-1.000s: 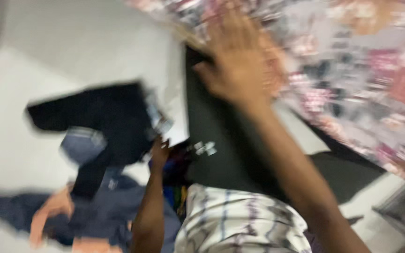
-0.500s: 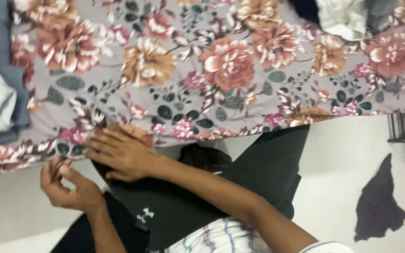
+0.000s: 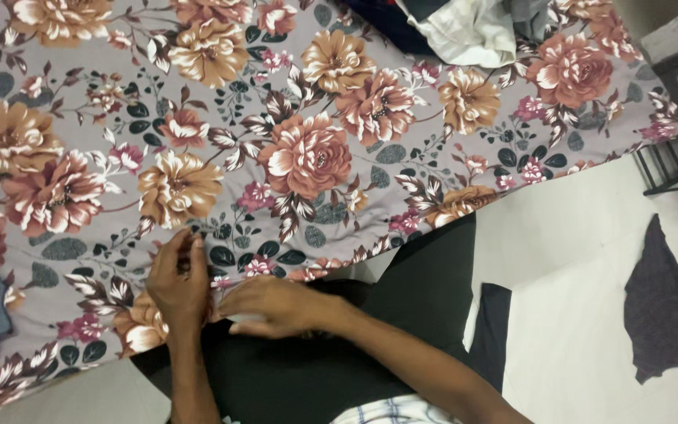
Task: The person folds a gray shirt, a pair of white pants, and another gray shirt on a floral patterned bedspread by hand.
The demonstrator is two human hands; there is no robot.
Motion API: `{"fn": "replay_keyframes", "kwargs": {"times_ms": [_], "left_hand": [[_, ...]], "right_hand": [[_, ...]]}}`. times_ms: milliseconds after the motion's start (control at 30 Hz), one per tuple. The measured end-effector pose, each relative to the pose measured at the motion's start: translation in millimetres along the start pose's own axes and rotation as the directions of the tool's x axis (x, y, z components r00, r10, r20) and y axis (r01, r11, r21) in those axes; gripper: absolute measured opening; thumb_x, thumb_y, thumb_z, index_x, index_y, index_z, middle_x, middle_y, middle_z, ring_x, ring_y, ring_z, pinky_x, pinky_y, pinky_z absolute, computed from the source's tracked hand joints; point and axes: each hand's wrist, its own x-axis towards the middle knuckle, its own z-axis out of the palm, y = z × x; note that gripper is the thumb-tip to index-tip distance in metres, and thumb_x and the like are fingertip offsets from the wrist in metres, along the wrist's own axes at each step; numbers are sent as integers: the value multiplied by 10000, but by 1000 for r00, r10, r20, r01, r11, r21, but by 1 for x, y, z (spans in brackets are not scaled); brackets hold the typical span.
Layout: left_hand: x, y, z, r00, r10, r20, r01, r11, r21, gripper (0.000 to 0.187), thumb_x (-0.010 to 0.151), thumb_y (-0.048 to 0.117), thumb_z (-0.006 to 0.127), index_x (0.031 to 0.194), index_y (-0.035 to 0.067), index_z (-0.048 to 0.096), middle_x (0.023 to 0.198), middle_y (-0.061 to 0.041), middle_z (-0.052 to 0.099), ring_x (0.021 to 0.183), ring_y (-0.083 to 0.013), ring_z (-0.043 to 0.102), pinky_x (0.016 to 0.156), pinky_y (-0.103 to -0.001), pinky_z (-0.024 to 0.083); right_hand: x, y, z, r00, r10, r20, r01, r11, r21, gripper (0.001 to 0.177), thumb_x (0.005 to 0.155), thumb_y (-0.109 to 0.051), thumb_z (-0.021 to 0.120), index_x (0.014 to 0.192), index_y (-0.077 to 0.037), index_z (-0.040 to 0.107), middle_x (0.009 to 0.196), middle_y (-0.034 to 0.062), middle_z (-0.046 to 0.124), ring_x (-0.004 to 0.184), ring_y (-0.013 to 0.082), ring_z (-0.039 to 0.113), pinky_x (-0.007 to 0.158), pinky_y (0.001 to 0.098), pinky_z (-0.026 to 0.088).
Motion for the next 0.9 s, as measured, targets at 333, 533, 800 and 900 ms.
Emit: {"fn": "replay_keyframes", "kwargs": {"times_ms": [333, 533, 800, 900], "left_hand": [[-1, 6, 4, 998, 0, -56, 4, 997, 76, 203, 1011, 88, 705, 1195, 3, 715, 1055, -150, 733, 901, -242, 719, 761, -344, 565], [-1, 9, 5, 998, -31, -59, 37, 994, 99, 203, 994, 84, 710, 1182, 9, 722, 1031, -141, 740, 823, -228, 722, 740, -334, 568], [-10, 13, 15, 996, 85, -31, -72, 953, 293, 362, 919, 175, 751, 1257, 61, 689, 1174, -125, 677, 1058, -307, 660, 935, -439, 510], [-20, 21, 26, 988, 150, -37, -114, 871, 478, 433, 878, 274, 777, 1257, 80, 696, 1231, -112, 646, 1120, -335, 612, 974, -482, 467]], "right_hand": [[-22, 29, -75, 896, 78, -437, -157, 976, -148, 177, 992, -159, 708, 1132, -57, 744, 1183, 44, 760, 1071, 211, 734, 949, 358, 558], [-15, 23, -74, 927, -49, -372, -97, 926, -364, 131, 911, -148, 769, 1005, -61, 742, 1118, 50, 763, 1027, 196, 726, 924, 365, 550], [-14, 15, -81, 920, 7, -392, -122, 955, -270, 126, 933, -146, 752, 1016, -52, 746, 1111, 54, 764, 1043, 213, 728, 935, 368, 541], [-18, 19, -82, 927, 53, -372, -127, 976, -176, 126, 939, -152, 735, 1014, -53, 755, 1106, 63, 772, 1066, 223, 728, 956, 372, 533]]}}
